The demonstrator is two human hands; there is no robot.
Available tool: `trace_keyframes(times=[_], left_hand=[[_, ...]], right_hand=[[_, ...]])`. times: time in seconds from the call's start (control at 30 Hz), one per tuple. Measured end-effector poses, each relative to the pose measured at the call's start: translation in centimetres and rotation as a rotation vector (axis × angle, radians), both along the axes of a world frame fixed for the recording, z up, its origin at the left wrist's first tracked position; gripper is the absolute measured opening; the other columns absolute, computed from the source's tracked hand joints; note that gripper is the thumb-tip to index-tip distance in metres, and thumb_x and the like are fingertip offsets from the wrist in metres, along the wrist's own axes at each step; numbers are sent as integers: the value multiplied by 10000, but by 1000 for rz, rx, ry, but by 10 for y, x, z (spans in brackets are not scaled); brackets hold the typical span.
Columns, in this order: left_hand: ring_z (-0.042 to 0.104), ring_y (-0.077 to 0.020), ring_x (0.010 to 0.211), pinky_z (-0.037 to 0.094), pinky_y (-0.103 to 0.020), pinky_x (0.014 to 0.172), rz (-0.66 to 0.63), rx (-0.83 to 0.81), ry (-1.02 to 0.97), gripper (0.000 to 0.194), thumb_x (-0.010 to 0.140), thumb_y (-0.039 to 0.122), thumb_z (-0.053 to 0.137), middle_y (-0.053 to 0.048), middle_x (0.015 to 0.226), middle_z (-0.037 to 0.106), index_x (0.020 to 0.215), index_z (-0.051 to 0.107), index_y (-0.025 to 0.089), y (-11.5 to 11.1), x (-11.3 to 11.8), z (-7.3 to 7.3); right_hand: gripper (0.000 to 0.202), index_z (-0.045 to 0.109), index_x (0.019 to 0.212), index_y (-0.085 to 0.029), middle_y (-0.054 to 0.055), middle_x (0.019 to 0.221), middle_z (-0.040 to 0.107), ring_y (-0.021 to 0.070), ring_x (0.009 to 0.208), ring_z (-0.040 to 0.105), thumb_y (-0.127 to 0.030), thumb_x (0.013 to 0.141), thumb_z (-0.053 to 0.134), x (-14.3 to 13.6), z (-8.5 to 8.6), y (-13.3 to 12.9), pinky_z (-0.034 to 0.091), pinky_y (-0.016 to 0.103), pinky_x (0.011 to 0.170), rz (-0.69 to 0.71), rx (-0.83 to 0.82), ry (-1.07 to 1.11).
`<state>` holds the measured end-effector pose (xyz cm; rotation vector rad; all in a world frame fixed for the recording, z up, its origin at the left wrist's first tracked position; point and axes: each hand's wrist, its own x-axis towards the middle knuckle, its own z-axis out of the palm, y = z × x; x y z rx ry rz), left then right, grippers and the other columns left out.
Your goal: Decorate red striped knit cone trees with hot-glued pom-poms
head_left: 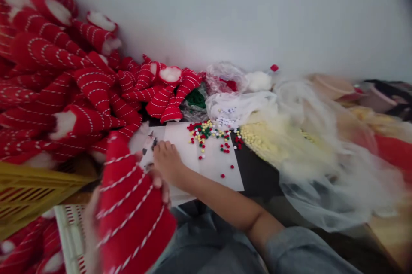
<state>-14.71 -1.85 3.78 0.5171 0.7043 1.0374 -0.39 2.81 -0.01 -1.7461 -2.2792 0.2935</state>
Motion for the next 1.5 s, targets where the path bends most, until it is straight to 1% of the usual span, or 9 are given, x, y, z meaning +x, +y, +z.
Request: trace_keyframes(times=[0.13,0.2,0.33,0.47,0.63,0.8,0.93,1.23,1.5], left_hand=[[741,-340,981,653,-470,761,-34,-76,-24,545,844,541,686,-57,1014,769,1350,644,341,-15,49,29],[758,-316,916,655,-449,753,-59,-103,-34,576,836,509,700,-54,981,780,1368,622,303,-10,65,33],[765,-258,728,651,-399,690,-126,-238,20,490,928,472,578,-65,855,788,1345,614,217,5,92,23],[742,-214,604,629,-323,614,-125,-357,160,341,999,375,478,-82,766,782,1142,673,135,15,120,9],[745,-207,634,627,-318,663,-159,-314,188,287,976,396,552,-63,762,776,1034,676,144,24,140,-7],[773,-287,936,618,-383,827,-136,-88,140,478,824,509,738,-70,982,798,1168,654,188,27,140,-29],[740,-317,1054,592,-407,891,-170,41,123,610,801,588,751,-91,1107,784,1247,651,185,26,138,-44],[710,-233,961,541,-332,865,-140,117,124,459,877,517,708,-34,1103,771,1232,665,229,23,141,-57],[702,-253,1035,530,-353,910,-185,197,156,475,931,537,634,-45,1206,755,1307,639,247,23,139,-64]], right_hand=[[320,666,1220,-150,139,1292,661,273,1167,613,-223,911,704,46,17,-18,513,351,960,82,-35,105],[324,682,1224,-213,87,1272,682,217,1057,676,-219,902,727,91,28,-35,531,301,879,-51,-62,221],[179,760,1113,-219,60,1099,760,195,988,711,-196,983,640,185,30,-73,512,283,885,-532,-52,122],[206,787,1086,-135,143,1088,767,269,1031,717,-106,944,640,231,10,-92,520,343,902,-619,-54,66],[214,805,1075,-167,126,1064,783,251,977,739,-151,959,626,220,4,-94,561,350,877,-600,-11,97],[157,817,1036,-245,51,1028,804,169,772,745,-247,953,683,178,34,-108,612,296,748,-359,270,436],[156,809,1034,-269,24,992,815,176,862,765,-229,966,675,145,54,-116,626,288,795,-222,331,540],[113,842,996,-266,19,869,798,222,839,638,-265,946,741,134,54,-112,556,399,853,-211,537,218],[129,841,1028,-323,6,900,800,226,862,609,-293,952,741,132,45,-113,512,410,873,-229,495,202]])
